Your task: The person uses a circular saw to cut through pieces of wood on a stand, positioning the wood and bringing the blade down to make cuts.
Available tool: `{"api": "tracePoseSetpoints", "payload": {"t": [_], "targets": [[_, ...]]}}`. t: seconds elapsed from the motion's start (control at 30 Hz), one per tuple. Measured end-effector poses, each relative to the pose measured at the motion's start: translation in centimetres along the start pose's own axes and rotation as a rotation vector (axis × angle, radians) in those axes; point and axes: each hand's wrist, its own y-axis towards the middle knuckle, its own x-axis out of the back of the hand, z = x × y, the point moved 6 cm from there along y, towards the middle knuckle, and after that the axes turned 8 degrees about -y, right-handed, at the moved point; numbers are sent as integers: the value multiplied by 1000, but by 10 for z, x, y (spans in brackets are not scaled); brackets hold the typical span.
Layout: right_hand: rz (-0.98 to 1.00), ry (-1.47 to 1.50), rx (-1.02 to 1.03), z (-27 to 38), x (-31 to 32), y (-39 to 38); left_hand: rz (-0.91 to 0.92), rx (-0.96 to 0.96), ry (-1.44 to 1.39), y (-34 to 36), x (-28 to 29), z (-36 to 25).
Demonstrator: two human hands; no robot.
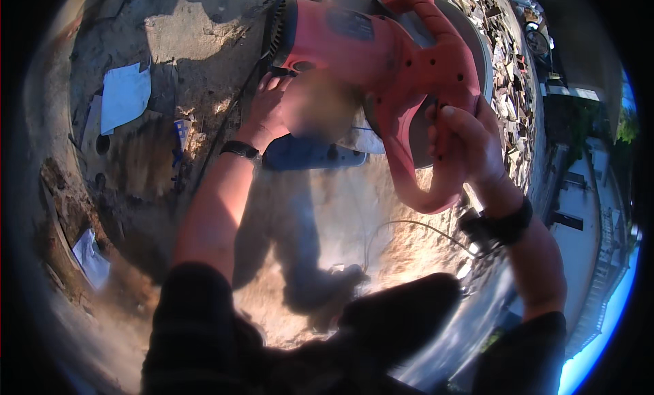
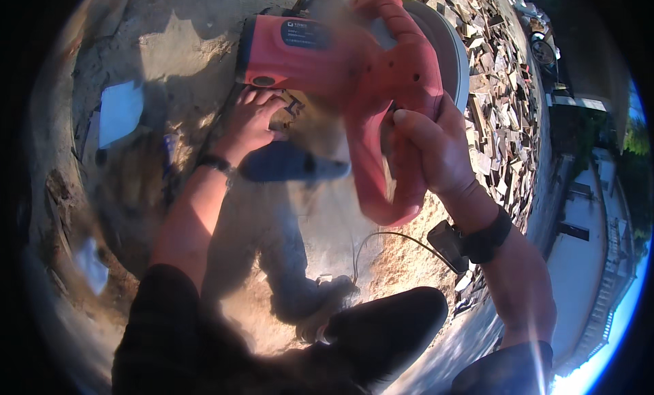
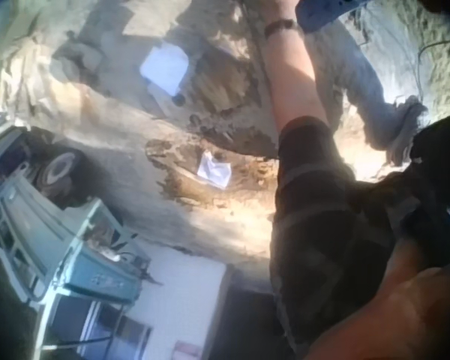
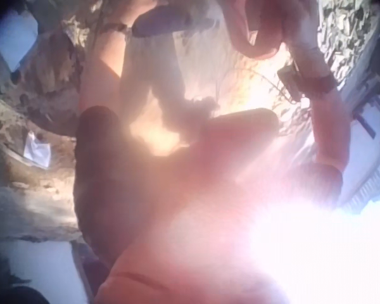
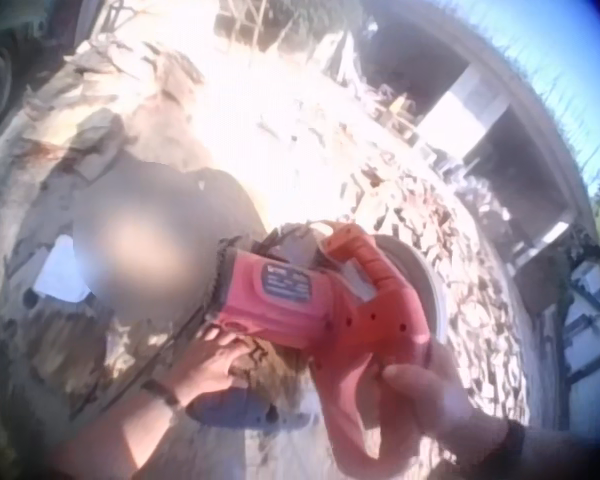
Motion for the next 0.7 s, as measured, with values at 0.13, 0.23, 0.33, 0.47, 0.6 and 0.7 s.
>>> {"api": "tracePoseSetpoints", "payload": {"t": [0.13, 0.23, 0.33, 0.47, 0.6, 0.7], "targets": [[0, 24, 2, -13, -4, -2, 27, 4, 5, 0, 0, 0], [-26, 51, -10, -35, -17, -8, 42, 49, 52, -1, -1, 3], [-49, 105, 47, -62, -31, -13, 100, 118, 53, -7, -13, 15], [-127, 131, 62, -91, -50, -21, 89, 70, -5, -7, -25, 22], [-141, 41, 155, -114, -64, -18, 89, 14, 50, -14, -31, 40], [-165, 84, 245, -122, -68, -18, 120, 192, -245, -16, -41, 45]]}}
